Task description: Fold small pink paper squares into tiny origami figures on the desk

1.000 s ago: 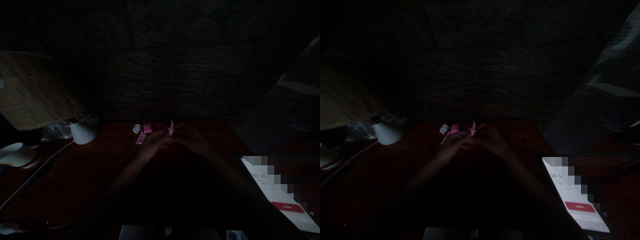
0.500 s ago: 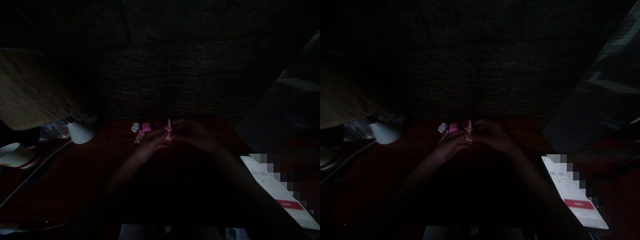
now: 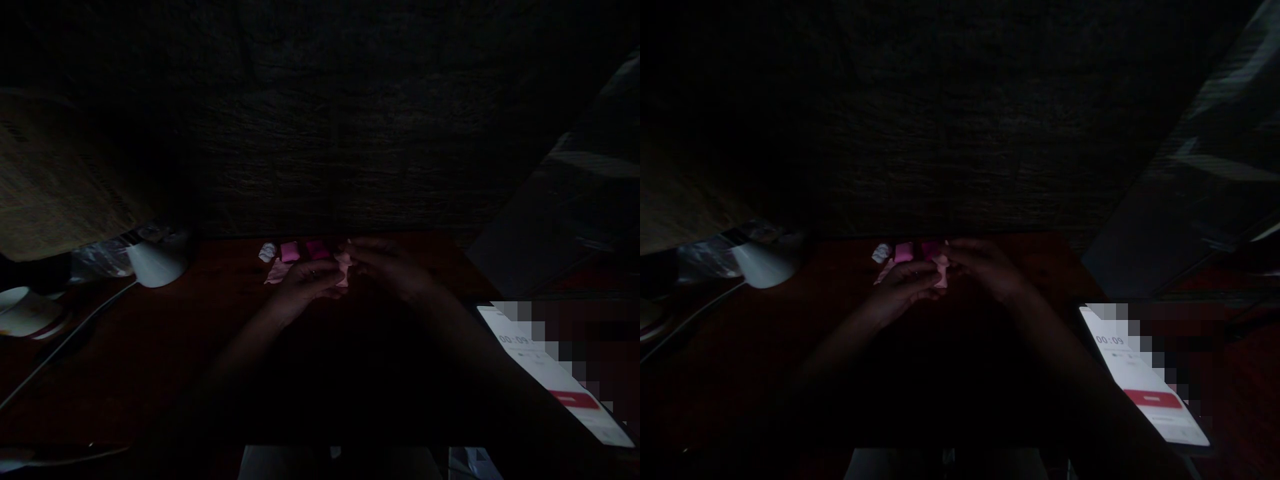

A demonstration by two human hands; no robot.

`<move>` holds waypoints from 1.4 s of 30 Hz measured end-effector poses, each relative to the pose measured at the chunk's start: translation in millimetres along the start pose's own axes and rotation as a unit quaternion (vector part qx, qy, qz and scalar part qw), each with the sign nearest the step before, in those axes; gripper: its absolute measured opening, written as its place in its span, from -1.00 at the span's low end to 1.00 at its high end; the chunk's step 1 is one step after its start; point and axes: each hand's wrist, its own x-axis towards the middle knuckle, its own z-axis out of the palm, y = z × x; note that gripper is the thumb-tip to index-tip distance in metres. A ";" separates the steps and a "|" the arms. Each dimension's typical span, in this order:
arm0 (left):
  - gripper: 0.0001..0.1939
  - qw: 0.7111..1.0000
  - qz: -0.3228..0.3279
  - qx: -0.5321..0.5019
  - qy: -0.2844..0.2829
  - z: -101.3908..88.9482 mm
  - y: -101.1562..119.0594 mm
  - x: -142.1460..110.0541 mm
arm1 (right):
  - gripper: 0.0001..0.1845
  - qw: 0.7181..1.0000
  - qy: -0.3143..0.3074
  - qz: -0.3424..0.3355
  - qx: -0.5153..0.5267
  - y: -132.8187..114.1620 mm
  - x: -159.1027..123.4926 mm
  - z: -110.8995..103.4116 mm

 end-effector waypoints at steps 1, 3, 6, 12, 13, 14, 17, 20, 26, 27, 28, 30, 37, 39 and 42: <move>-0.60 1.000 0.003 0.003 -0.001 -0.1 -0.3 0.0 | -0.68 1.000 0.004 0.000 0.007 -0.2 0.1 -0.6; -0.61 1.000 0.007 0.005 -0.003 -0.1 -1.3 0.1 | -0.67 1.000 0.021 -0.001 0.018 0.2 0.4 -1.4; -0.62 1.000 0.009 0.004 -0.007 0.3 -2.6 0.6 | -0.66 0.998 0.055 -0.012 0.004 1.7 1.2 -0.7; -0.63 1.000 0.012 0.012 0.019 0.0 -2.4 0.7 | -0.63 0.992 0.058 -0.055 -0.093 0.1 0.7 5.9; -0.62 1.000 0.010 0.016 0.024 -0.3 -2.4 0.7 | -0.63 0.991 0.057 -0.058 -0.104 -0.7 0.1 6.8; -0.61 0.999 0.009 0.020 0.027 -0.6 -2.4 0.8 | -0.63 0.990 0.056 -0.059 -0.112 -1.4 -0.5 7.4; -0.62 0.999 0.013 0.023 0.025 -0.9 -2.7 1.2 | -0.65 0.988 0.056 -0.060 -0.132 -2.5 -2.0 8.4; -0.67 0.999 0.018 0.025 0.020 -0.5 -3.0 1.2 | -0.66 0.985 0.073 -0.063 -0.140 -2.3 -2.2 8.4; -0.69 0.999 0.019 0.028 0.025 1.0 -2.0 0.6 | -0.63 0.984 0.069 -0.059 -0.154 -1.6 -1.0 7.5; -0.69 0.999 0.020 0.025 0.027 1.2 -1.7 0.5 | -0.63 0.984 0.068 -0.060 -0.156 -1.6 -1.0 7.5; -0.70 0.999 0.020 0.023 0.028 1.5 -1.3 0.5 | -0.63 0.983 0.071 -0.061 -0.158 -1.5 -1.1 7.7; -0.71 0.999 0.019 0.023 0.027 2.0 -0.8 0.5 | -0.64 0.982 0.079 -0.067 -0.156 -1.2 -1.3 8.3; -0.73 0.999 0.022 0.018 0.031 2.9 -1.9 0.8 | -0.64 0.979 0.072 -0.061 -0.182 -1.1 -2.4 11.8; -0.72 0.999 0.024 0.022 0.034 3.4 -2.0 0.6 | -0.66 0.978 0.074 -0.059 -0.188 -1.2 -2.5 12.3; -0.72 0.998 0.026 0.024 0.042 5.2 -0.8 -0.9 | -0.65 0.978 0.074 -0.057 -0.188 0.0 -2.2 12.7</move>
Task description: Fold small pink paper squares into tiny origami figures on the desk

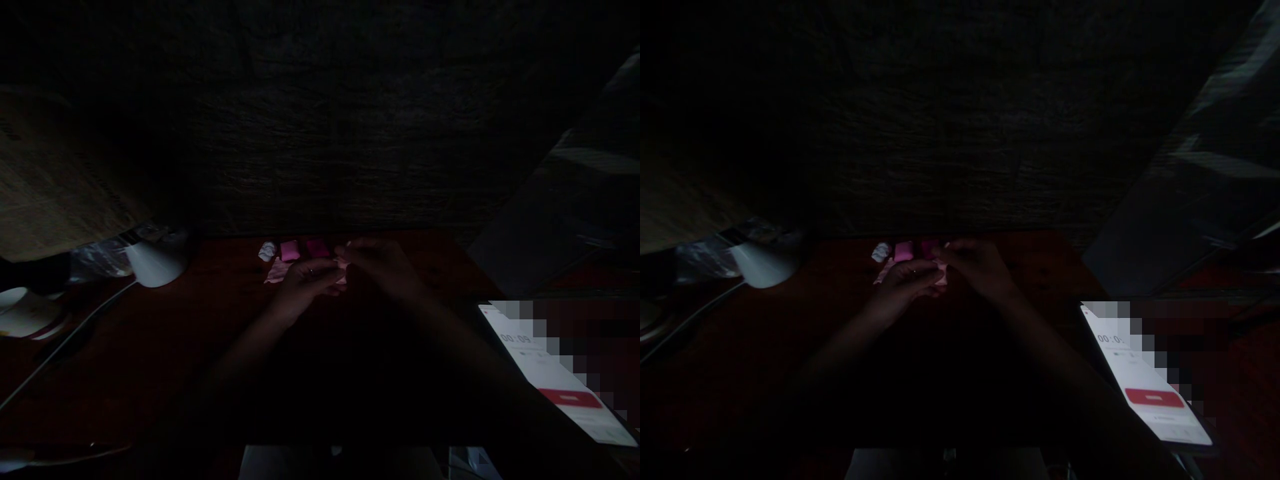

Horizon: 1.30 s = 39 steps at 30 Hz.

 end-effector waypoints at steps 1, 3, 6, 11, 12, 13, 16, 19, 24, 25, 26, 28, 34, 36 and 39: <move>-0.72 1.000 0.000 0.000 0.002 0.7 0.8 -0.8 | -0.65 1.000 -0.001 -0.001 0.003 0.7 0.1 0.5; -0.73 1.000 0.001 0.005 0.002 2.2 2.2 -2.5 | -0.64 1.000 -0.003 -0.001 0.008 2.4 0.1 1.7; -0.73 1.000 0.006 0.015 0.004 3.3 2.5 -3.7 | -0.64 1.000 -0.001 0.003 0.010 4.1 -0.3 3.5; -0.65 1.000 0.002 0.000 0.011 1.0 -1.2 -0.5 | -0.62 1.000 0.011 -0.002 0.028 -0.8 -1.6 0.3; -0.64 1.000 -0.002 -0.008 0.017 0.4 -1.3 0.2 | -0.61 0.999 0.016 -0.007 0.032 -2.3 -1.7 -2.0; -0.63 1.000 -0.007 -0.016 0.022 -0.1 -1.1 0.8 | -0.60 0.999 0.022 -0.012 0.034 -3.4 -1.7 -4.8; -0.62 0.998 -0.022 -0.043 0.039 -0.3 1.2 1.7 | -0.59 0.999 0.047 -0.008 0.022 -1.7 0.4 -14.5; -0.66 0.996 -0.030 -0.061 0.056 -0.2 3.3 2.3 | -0.70 1.000 0.020 0.007 0.010 6.3 4.4 -20.5; -0.71 0.993 -0.034 -0.079 0.079 -4.5 3.4 4.3 | -0.78 0.996 -0.081 0.019 0.030 14.2 5.4 -14.1; -0.71 0.993 -0.035 -0.083 0.080 -5.6 3.2 4.6 | -0.77 0.995 -0.086 0.022 0.043 14.3 4.7 -11.4; -0.72 0.992 -0.038 -0.086 0.079 -6.4 2.9 4.9 | -0.76 0.994 -0.085 0.024 0.057 14.5 4.0 -8.8; -0.74 0.992 -0.044 -0.088 0.074 -7.5 2.4 5.4 | -0.75 0.993 -0.079 0.025 0.082 15.2 3.1 -4.6; -0.77 0.991 -0.060 -0.096 0.072 -7.3 -0.1 6.3 | -0.69 0.992 -0.078 0.020 0.092 21.0 4.3 -0.6; -0.77 0.991 -0.063 -0.095 0.075 -6.5 0.3 6.4 | -0.67 0.993 -0.080 0.022 0.087 21.6 4.5 -0.2; -0.78 0.990 -0.068 -0.091 0.081 -4.4 2.8 5.7 | -0.68 0.994 -0.074 0.029 0.079 21.2 5.2 -1.8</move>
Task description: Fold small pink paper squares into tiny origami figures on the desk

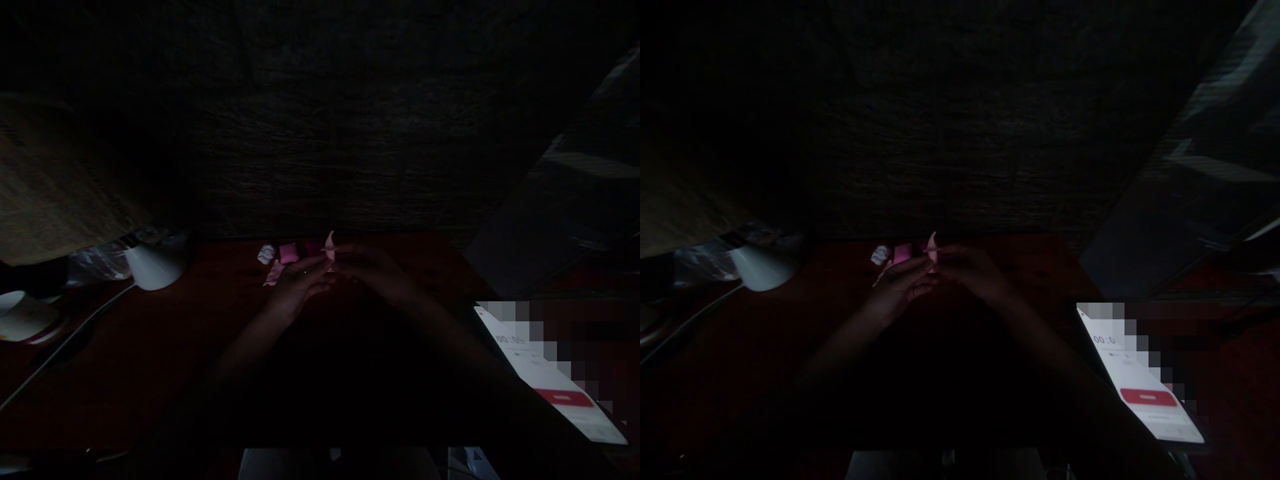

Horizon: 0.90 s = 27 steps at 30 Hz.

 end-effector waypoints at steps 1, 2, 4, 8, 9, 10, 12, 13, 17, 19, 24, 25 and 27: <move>-0.78 1.000 -0.002 0.003 0.002 0.9 0.8 -0.7 | -0.68 1.000 0.011 0.002 -0.007 -0.1 0.6 -2.4; -0.78 1.000 -0.005 0.007 0.004 1.8 1.4 -1.4 | -0.66 0.999 0.027 0.004 -0.017 0.1 1.6 -6.3; -0.78 1.000 -0.008 0.014 0.008 2.9 2.3 -2.7 | -0.63 0.996 0.070 0.007 -0.046 2.6 5.2 -19.5; -0.78 1.000 -0.009 0.027 0.013 3.1 2.0 -4.0 | -0.75 0.964 0.185 -0.043 -0.184 16.5 16.0 -61.5; -0.78 0.999 -0.011 0.031 0.018 3.0 1.8 -3.9 | -0.83 0.943 0.216 -0.039 -0.252 21.3 18.4 -72.1; -0.79 0.999 -0.014 0.034 0.021 3.0 1.8 -3.7 | -0.92 0.916 0.242 -0.021 -0.319 26.1 20.3 -81.4; -0.81 0.999 -0.019 0.037 0.026 3.4 2.1 -3.1 | -0.94 0.896 0.270 -0.002 -0.352 35.2 22.5 -94.8; -0.83 0.999 -0.020 0.037 0.027 3.8 2.6 -2.9 | -0.93 0.891 0.275 0.005 -0.363 39.2 22.8 -98.7; -0.89 0.999 -0.022 0.028 0.038 5.6 5.9 -2.9 | -0.88 0.877 0.272 0.023 -0.395 48.6 21.5 -101.7; -0.90 0.999 -0.022 0.021 0.043 6.6 7.8 -3.2 | -0.86 0.872 0.265 0.027 -0.410 50.1 20.6 -101.4; -0.91 0.998 -0.029 0.015 0.053 7.5 9.3 -3.2 | -0.87 0.860 0.247 0.040 -0.445 50.5 18.3 -103.9; -0.91 0.998 -0.031 0.018 0.052 6.8 8.5 -2.8 | -0.85 0.858 0.243 0.041 -0.450 50.4 17.8 -104.4; -0.91 0.999 -0.029 0.023 0.040 4.4 6.4 -1.7 | -0.81 0.855 0.237 0.041 -0.459 50.2 16.8 -104.9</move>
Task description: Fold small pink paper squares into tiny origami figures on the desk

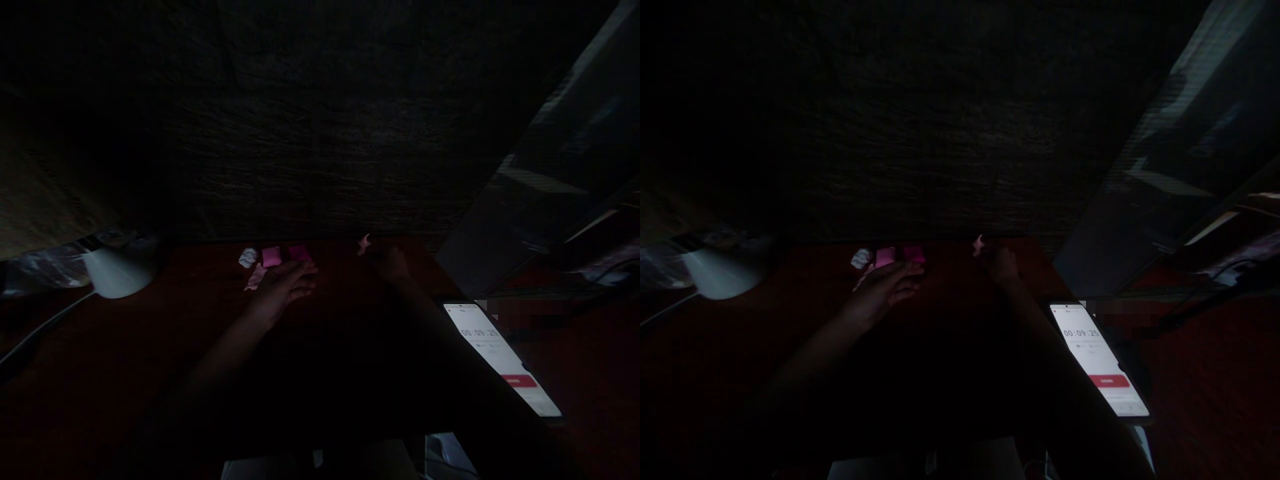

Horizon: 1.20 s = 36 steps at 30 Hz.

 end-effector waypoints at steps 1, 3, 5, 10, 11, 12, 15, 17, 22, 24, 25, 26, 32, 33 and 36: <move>-0.90 1.000 0.004 0.002 -0.009 -1.3 -1.1 0.8 | -0.80 1.000 -0.001 -0.003 -0.003 -0.1 -0.4 -0.3; -0.87 1.000 0.009 0.003 -0.019 -3.4 -2.5 2.2 | -0.80 1.000 -0.002 -0.008 -0.009 -0.7 -1.1 -0.8; -0.85 1.000 0.005 0.003 -0.012 -4.0 -2.3 2.8 | -0.82 1.000 -0.004 -0.009 -0.013 -1.6 -1.6 -1.2; -0.88 1.000 -0.001 -0.001 0.007 -0.5 1.0 1.2 | -0.81 1.000 -0.006 -0.003 -0.020 -2.6 -2.0 -1.7; -0.88 1.000 0.000 -0.003 0.009 0.2 1.5 0.6 | -0.80 1.000 -0.007 -0.004 -0.020 -2.6 -1.8 -1.7; -0.87 1.000 -0.001 -0.004 0.011 0.9 2.0 -0.1 | -0.81 1.000 -0.007 -0.005 -0.020 -2.8 -1.7 -1.6; -0.86 1.000 -0.007 0.001 0.021 2.7 3.4 -2.4 | -0.83 1.000 -0.003 -0.004 -0.021 -3.7 -1.0 -1.0; -0.86 1.000 -0.009 0.006 0.023 3.8 4.5 -3.7 | -0.81 1.000 0.005 -0.001 -0.021 -4.5 -0.6 -0.2; -0.85 0.999 -0.013 0.009 0.031 5.2 5.5 -3.9 | -0.82 0.999 0.027 0.013 -0.026 -4.9 1.7 1.9; -0.85 0.999 -0.012 0.011 0.030 4.8 4.9 -3.0 | -0.81 0.998 0.037 0.027 -0.033 -4.3 3.4 2.8; -0.86 1.000 -0.010 0.012 0.026 4.4 4.5 -2.6 | -0.81 0.998 0.042 0.033 -0.038 -4.0 4.2 3.3; -0.86 1.000 -0.008 0.014 0.021 3.9 4.1 -2.3 | -0.80 0.997 0.046 0.038 -0.043 -3.8 5.0 3.9; -0.84 1.000 -0.003 0.026 0.010 0.2 -0.1 -0.2 | -0.75 0.994 0.048 0.060 -0.076 -8.0 12.7 8.1; -0.83 1.000 -0.003 0.029 0.006 -0.3 -0.9 0.2 | -0.73 0.994 0.047 0.062 -0.081 -9.3 15.0 8.9; -0.80 0.999 0.004 0.032 -0.001 -1.7 -1.9 1.2 | -0.72 0.993 0.043 0.059 -0.094 -12.1 22.1 11.3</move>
